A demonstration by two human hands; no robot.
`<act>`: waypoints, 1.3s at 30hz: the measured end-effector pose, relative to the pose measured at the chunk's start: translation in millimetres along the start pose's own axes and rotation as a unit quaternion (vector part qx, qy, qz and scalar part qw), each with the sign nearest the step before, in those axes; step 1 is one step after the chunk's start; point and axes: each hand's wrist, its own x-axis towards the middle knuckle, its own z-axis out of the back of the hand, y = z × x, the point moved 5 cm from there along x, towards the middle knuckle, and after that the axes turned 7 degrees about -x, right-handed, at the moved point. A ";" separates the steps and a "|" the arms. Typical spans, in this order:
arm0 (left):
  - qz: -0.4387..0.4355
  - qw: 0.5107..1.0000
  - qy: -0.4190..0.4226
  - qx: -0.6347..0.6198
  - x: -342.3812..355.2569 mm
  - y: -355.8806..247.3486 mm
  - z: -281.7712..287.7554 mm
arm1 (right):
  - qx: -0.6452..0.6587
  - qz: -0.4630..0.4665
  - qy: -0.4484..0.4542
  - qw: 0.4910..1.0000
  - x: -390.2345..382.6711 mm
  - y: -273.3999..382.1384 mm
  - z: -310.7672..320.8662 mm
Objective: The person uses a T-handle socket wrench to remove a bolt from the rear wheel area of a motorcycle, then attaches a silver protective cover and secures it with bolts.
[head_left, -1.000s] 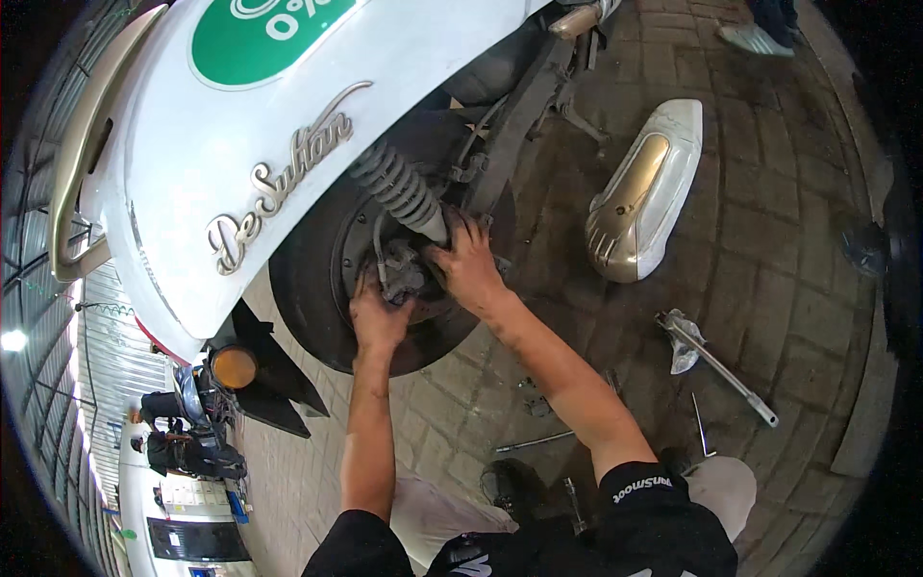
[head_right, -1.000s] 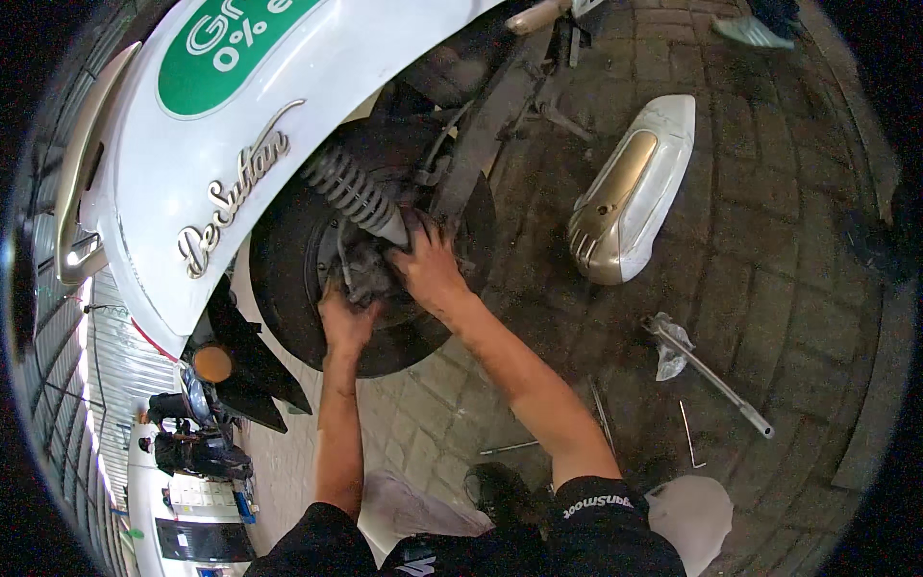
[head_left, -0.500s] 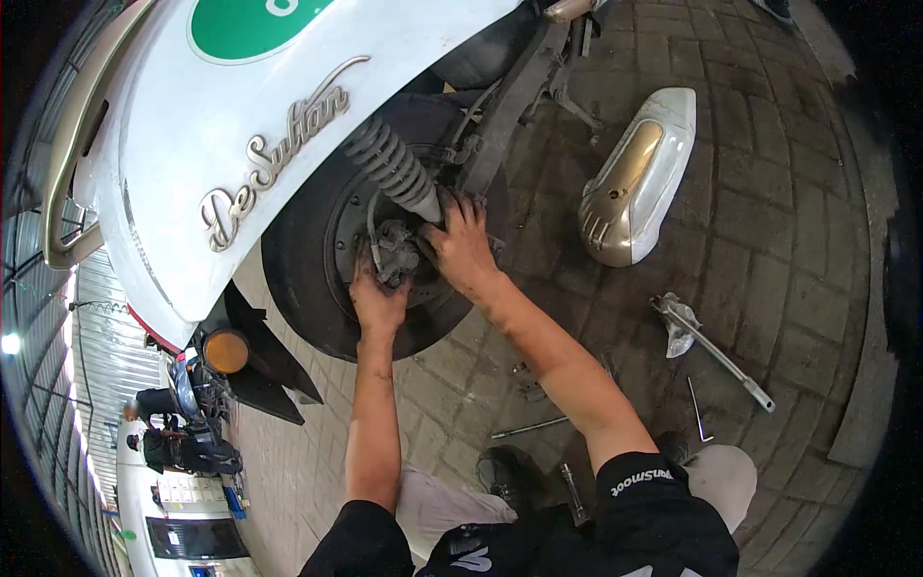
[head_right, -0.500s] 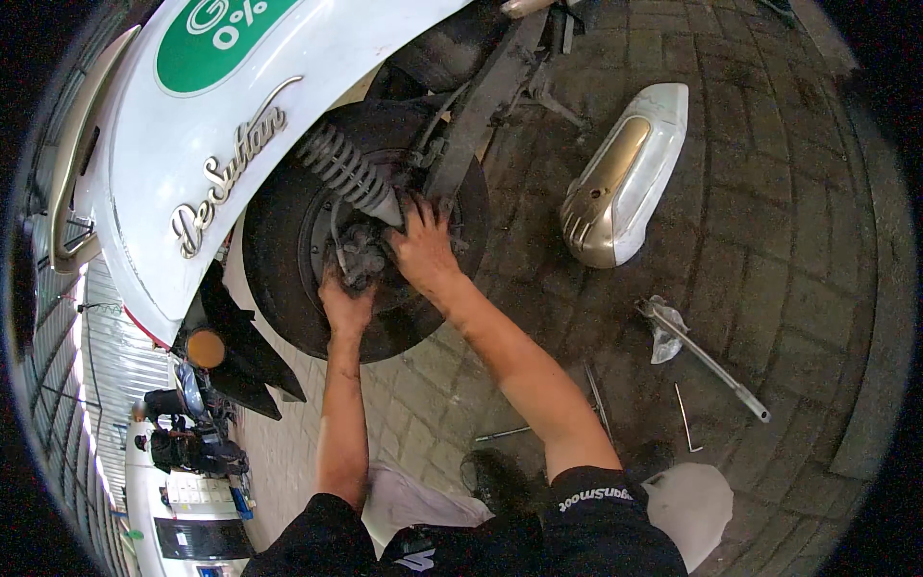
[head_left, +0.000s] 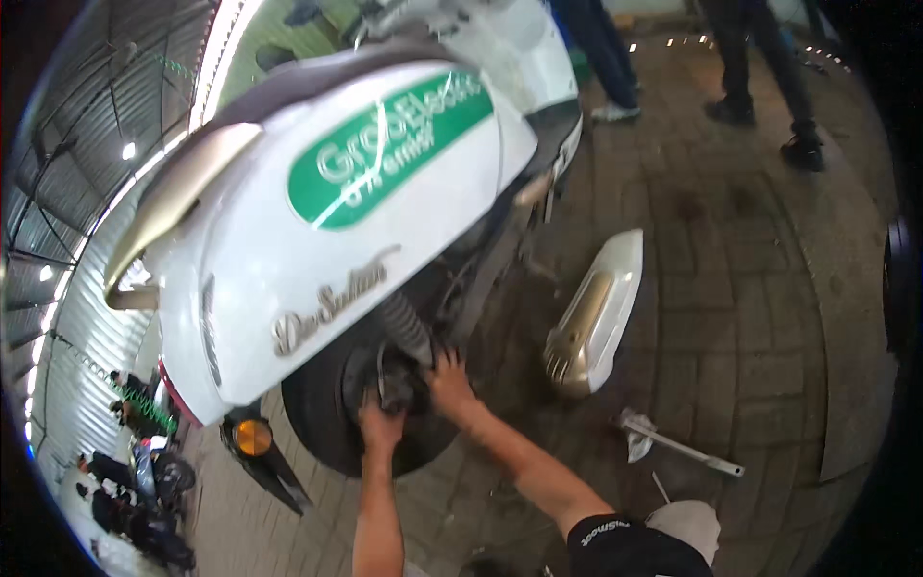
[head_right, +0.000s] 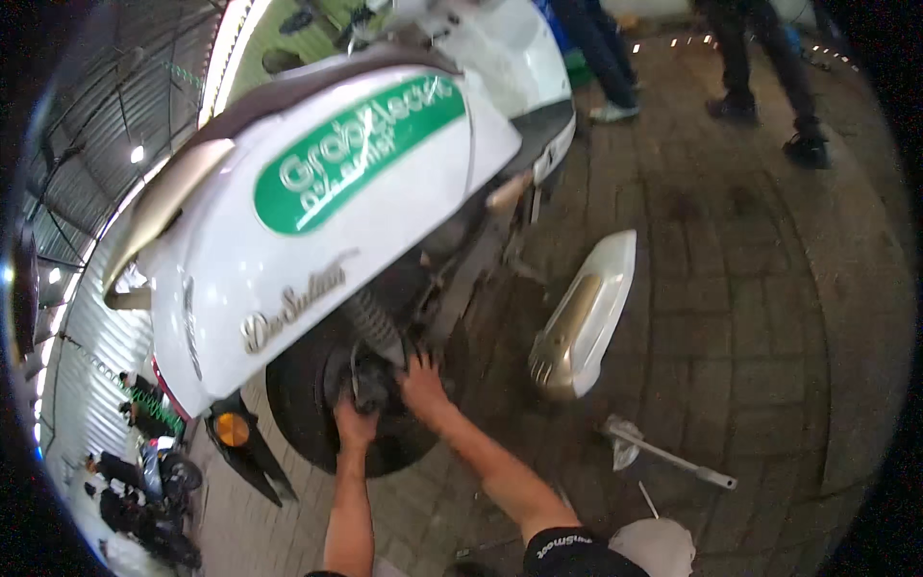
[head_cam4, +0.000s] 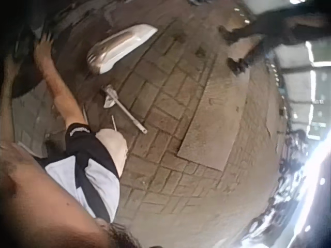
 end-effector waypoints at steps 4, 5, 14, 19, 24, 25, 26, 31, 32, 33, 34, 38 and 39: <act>0.004 0.999 -0.037 0.022 -9.1 -12.0 7.6 | 0.037 0.029 -0.048 0.998 -12.3 3.8 -0.1; 0.048 0.999 -0.010 0.001 -8.0 -1.0 6.7 | 0.027 0.036 -0.057 0.997 -11.3 6.8 4.9; 0.075 0.995 0.039 -0.061 -5.5 0.8 2.1 | 0.065 0.030 -0.088 0.994 -6.2 2.5 8.5; 0.074 0.996 0.024 -0.037 -7.9 -4.8 5.7 | 0.030 0.044 -0.200 0.978 -8.5 8.2 20.2; 0.025 0.999 0.009 -0.034 -3.5 12.6 -2.1 | 0.009 0.043 -0.166 0.985 -8.3 8.8 14.1; 0.030 0.999 0.013 -0.032 -5.4 10.5 -2.3 | 0.004 0.030 -0.174 0.984 -7.8 6.2 14.7; 0.031 0.998 0.014 -0.045 -4.7 6.3 -1.7 | 0.006 0.028 -0.169 0.985 -6.5 3.9 14.2; 0.067 0.997 0.012 -0.040 -5.2 -4.8 5.5 | 0.082 0.041 -0.143 0.985 -7.6 4.3 10.2; 0.041 0.999 0.009 -0.030 -4.2 -3.3 4.5 | 0.088 0.041 -0.140 0.985 -7.0 4.8 9.7; 0.016 1.000 0.007 -0.021 -4.1 -3.1 2.6 | 0.057 0.040 -0.158 0.985 -8.0 4.2 11.7; 0.020 1.000 0.007 -0.018 -3.2 -2.6 1.3 | 0.027 0.039 -0.176 0.983 -7.9 4.7 13.6; 0.045 0.999 -0.003 -0.024 -4.1 3.5 0.6 | 0.005 0.028 -0.164 0.986 -6.7 6.5 14.6; 0.062 0.998 0.005 -0.027 -3.3 5.9 0.7 | 0.019 0.033 -0.174 0.984 -7.0 7.2 16.5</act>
